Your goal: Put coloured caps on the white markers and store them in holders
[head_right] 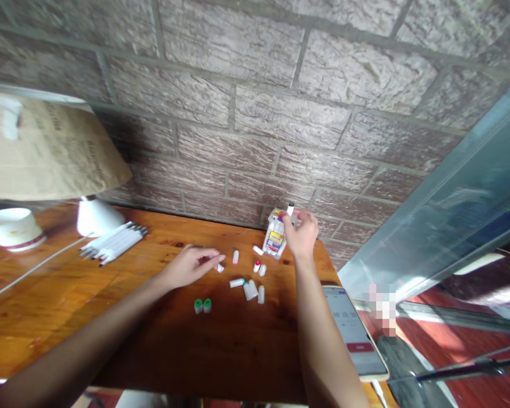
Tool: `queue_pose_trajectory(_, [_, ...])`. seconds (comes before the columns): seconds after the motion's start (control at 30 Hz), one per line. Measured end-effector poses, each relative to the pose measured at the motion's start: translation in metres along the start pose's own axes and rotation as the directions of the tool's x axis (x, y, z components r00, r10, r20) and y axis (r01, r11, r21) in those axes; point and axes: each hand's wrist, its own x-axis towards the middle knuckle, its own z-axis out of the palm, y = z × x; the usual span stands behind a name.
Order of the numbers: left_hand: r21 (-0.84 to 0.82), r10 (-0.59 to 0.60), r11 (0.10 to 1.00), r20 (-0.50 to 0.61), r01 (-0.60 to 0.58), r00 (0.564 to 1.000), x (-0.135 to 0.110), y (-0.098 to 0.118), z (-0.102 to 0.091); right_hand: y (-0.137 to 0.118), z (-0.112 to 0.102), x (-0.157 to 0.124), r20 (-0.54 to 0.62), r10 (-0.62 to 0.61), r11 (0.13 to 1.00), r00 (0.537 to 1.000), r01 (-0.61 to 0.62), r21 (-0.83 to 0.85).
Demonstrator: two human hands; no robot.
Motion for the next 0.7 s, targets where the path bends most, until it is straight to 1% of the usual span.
queue_pose_trajectory(0.07, [0.011, -0.002, 1.000, -0.003, 0.002, 1.000, 0.000, -0.001, 0.000, 0.003, 0.001, -0.003, -0.055, -0.052, 0.999, 0.997, 0.052, -0.010])
queue_pose_trajectory(0.1, [0.018, 0.000, 1.000, -0.005, 0.000, 1.000, 0.000, -0.001, 0.000, 0.004, 0.001, -0.004, -0.066, -0.057, 0.998, 0.996, 0.056, -0.008])
queue_pose_trajectory(0.3, [0.031, 0.011, 0.999, -0.020, -0.010, 1.000, 0.001, -0.002, -0.001, 0.012, 0.002, -0.007, -0.042, -0.012, 1.000, 0.999, 0.013, 0.024])
queue_pose_trajectory(0.43, [0.036, 0.010, 0.999, -0.016, -0.010, 1.000, 0.001, -0.003, -0.002, 0.012, 0.000, -0.011, -0.026, 0.008, 1.000, 1.000, -0.007, 0.030])
queue_pose_trajectory(0.57, [0.071, 0.008, 0.997, -0.042, -0.005, 0.999, 0.000, -0.007, -0.004, 0.010, -0.004, -0.013, -0.043, 0.099, 0.988, 0.994, -0.093, 0.125])
queue_pose_trajectory(0.7, [0.126, -0.022, 0.991, -0.074, 0.031, 0.997, 0.000, -0.012, -0.005, 0.006, -0.008, -0.016, -0.138, 0.144, 0.964, 0.980, -0.107, 0.245])
